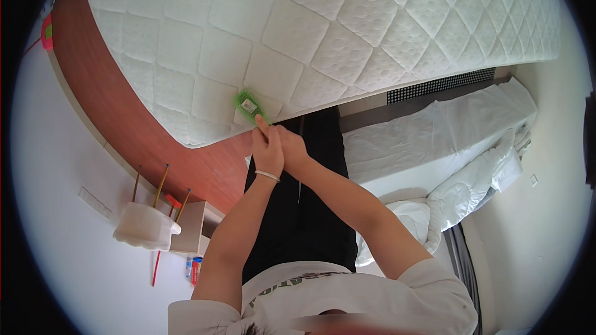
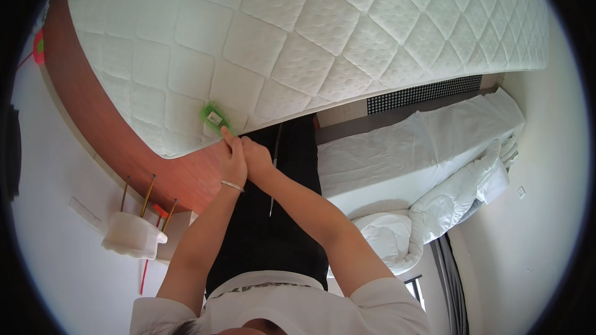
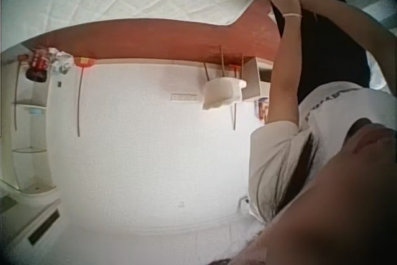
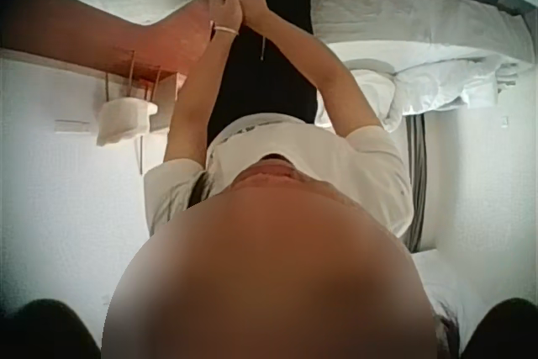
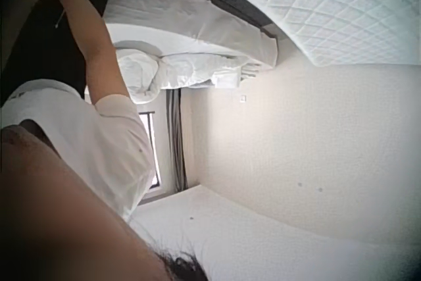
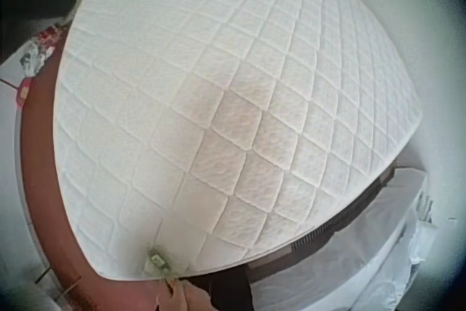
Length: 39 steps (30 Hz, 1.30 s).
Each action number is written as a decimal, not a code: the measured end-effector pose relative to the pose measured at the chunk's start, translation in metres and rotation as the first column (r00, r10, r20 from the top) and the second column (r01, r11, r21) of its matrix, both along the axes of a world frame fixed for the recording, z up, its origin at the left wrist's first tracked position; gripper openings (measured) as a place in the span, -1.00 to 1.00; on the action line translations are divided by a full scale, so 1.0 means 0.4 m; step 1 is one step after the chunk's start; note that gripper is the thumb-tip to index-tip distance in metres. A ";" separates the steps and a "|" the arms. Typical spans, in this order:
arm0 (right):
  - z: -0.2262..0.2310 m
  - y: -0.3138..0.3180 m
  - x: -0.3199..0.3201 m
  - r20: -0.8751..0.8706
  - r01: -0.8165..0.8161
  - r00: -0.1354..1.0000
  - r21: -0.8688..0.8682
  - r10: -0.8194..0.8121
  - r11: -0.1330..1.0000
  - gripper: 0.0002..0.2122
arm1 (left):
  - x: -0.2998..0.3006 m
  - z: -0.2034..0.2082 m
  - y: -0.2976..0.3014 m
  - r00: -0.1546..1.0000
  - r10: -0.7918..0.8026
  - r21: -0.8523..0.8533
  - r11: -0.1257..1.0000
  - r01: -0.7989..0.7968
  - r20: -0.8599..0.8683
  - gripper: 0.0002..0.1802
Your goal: Scrubbing a mattress with a handheld brush.
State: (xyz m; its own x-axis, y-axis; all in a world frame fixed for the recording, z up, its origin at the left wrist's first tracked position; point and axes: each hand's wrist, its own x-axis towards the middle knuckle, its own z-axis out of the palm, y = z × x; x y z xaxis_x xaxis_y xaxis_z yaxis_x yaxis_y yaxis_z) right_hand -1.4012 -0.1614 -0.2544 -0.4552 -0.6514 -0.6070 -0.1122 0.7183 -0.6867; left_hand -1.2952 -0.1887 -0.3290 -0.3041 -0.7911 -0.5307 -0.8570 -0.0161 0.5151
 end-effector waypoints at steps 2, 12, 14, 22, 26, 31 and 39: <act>-0.041 0.077 -0.022 -0.132 0.104 0.984 -0.124 -0.120 0.987 -0.49 | -0.204 0.103 0.051 0.994 -0.100 0.282 0.954 0.105 -0.033 -0.46; -0.053 -0.047 0.043 -0.124 -0.200 0.975 -0.127 0.185 0.971 -0.49 | -0.373 0.144 -0.077 0.976 -0.173 0.331 0.921 0.207 -0.131 -0.61; -0.056 -0.067 0.052 -0.123 -0.242 0.966 -0.130 0.226 0.962 -0.49 | -0.193 0.135 -0.119 0.957 0.212 0.375 0.918 -0.126 -0.198 -0.62; -0.111 -0.053 -0.056 -0.204 -0.201 0.962 -0.075 0.182 0.977 -0.52 | -0.298 0.128 -0.099 0.980 0.019 0.127 0.992 0.006 -0.196 -0.62; -0.094 0.100 -0.308 -0.298 -0.175 0.941 -0.023 0.160 0.984 -0.57 | -0.605 0.127 0.023 0.841 -0.426 0.506 0.671 0.541 -0.334 -0.57; -0.029 0.164 -0.374 -0.395 -0.094 0.913 0.051 0.107 0.994 -0.62 | -0.697 0.195 0.045 0.726 -0.374 -0.084 0.912 0.403 -0.578 -0.55; -0.142 0.345 -0.670 -0.535 0.609 0.675 0.014 -0.508 0.793 -0.68 | -0.536 0.175 -0.050 0.773 -0.634 -0.267 0.749 0.607 -0.020 -0.27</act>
